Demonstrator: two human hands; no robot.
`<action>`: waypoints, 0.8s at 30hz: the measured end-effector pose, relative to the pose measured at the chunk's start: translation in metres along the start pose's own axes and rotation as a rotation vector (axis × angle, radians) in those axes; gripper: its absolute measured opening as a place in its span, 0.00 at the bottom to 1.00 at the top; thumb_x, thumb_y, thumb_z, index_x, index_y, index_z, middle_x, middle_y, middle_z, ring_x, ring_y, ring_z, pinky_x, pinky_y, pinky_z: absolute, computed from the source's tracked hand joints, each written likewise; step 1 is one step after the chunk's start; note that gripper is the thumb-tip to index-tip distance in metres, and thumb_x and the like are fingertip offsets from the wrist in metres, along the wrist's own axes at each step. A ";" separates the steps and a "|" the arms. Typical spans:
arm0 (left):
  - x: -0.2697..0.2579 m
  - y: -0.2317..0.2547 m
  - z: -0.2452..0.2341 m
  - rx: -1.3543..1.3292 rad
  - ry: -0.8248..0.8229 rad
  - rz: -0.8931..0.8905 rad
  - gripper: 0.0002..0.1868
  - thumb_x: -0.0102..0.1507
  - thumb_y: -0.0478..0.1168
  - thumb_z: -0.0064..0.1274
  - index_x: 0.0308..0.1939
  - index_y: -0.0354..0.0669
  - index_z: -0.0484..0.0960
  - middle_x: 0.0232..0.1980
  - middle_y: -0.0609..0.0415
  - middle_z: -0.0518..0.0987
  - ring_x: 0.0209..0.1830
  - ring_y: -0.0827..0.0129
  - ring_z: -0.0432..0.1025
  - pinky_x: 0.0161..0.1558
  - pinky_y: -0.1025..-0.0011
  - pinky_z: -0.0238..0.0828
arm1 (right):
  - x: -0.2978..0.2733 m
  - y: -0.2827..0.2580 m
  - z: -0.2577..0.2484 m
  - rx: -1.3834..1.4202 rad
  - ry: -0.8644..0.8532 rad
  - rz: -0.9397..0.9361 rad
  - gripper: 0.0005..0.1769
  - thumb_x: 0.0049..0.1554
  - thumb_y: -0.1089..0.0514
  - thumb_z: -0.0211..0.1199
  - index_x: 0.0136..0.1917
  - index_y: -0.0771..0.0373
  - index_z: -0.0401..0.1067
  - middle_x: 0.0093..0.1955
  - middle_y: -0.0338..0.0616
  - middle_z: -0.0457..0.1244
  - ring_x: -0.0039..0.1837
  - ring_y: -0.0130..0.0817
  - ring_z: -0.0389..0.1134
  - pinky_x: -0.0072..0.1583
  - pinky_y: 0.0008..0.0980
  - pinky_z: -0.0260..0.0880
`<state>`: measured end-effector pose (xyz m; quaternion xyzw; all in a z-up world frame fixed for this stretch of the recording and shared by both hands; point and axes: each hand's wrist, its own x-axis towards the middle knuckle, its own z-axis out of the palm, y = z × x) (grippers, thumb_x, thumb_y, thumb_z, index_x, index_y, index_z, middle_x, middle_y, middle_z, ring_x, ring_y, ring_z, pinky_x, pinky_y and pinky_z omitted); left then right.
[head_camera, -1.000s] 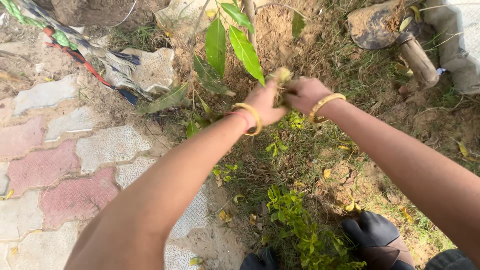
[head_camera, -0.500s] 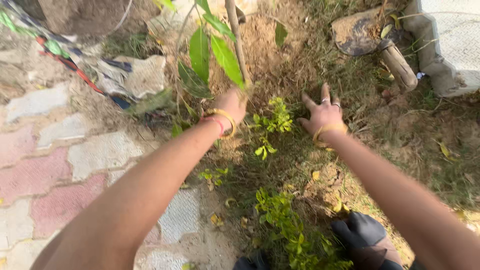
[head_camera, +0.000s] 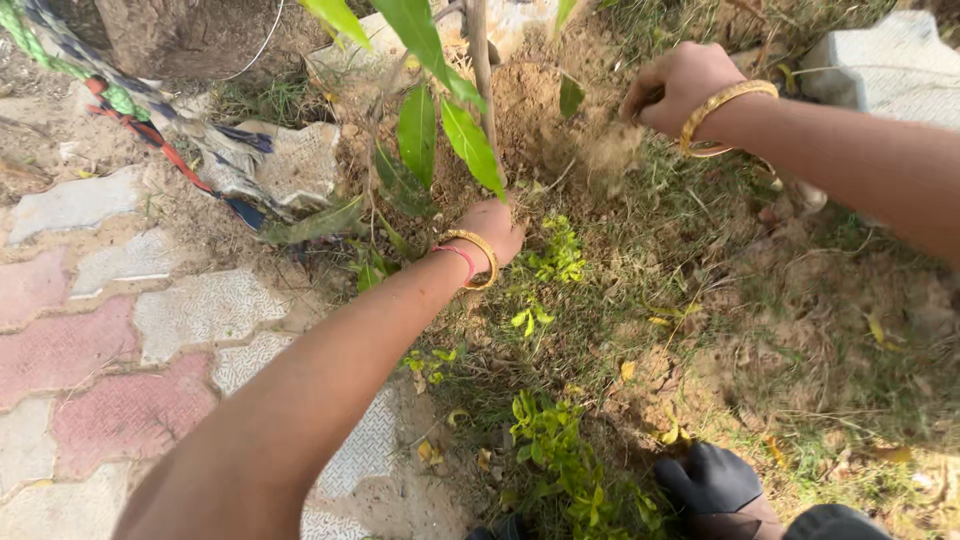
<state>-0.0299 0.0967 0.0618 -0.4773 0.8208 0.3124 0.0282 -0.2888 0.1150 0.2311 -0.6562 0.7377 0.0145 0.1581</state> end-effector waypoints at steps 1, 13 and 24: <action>0.004 0.002 0.003 -0.034 0.048 0.019 0.25 0.64 0.46 0.53 0.62 0.38 0.73 0.50 0.35 0.80 0.52 0.45 0.75 0.57 0.54 0.72 | 0.002 -0.001 -0.004 -0.082 -0.093 0.003 0.12 0.60 0.58 0.62 0.55 0.51 0.82 0.52 0.43 0.73 0.48 0.33 0.74 0.50 0.33 0.78; 0.016 0.023 0.023 -0.164 0.183 0.142 0.26 0.62 0.43 0.53 0.63 0.36 0.73 0.61 0.36 0.77 0.63 0.45 0.70 0.65 0.56 0.65 | 0.034 0.004 0.147 -0.534 -0.214 -0.267 0.50 0.52 0.23 0.57 0.82 0.40 0.52 0.85 0.54 0.35 0.82 0.70 0.37 0.68 0.69 0.52; -0.044 0.021 0.001 -0.284 0.159 -0.108 0.25 0.66 0.44 0.51 0.66 0.39 0.72 0.63 0.39 0.76 0.62 0.48 0.72 0.64 0.57 0.67 | -0.066 0.071 0.182 -0.141 -0.491 -0.289 0.26 0.70 0.42 0.44 0.43 0.60 0.74 0.38 0.45 0.65 0.40 0.34 0.63 0.47 0.30 0.68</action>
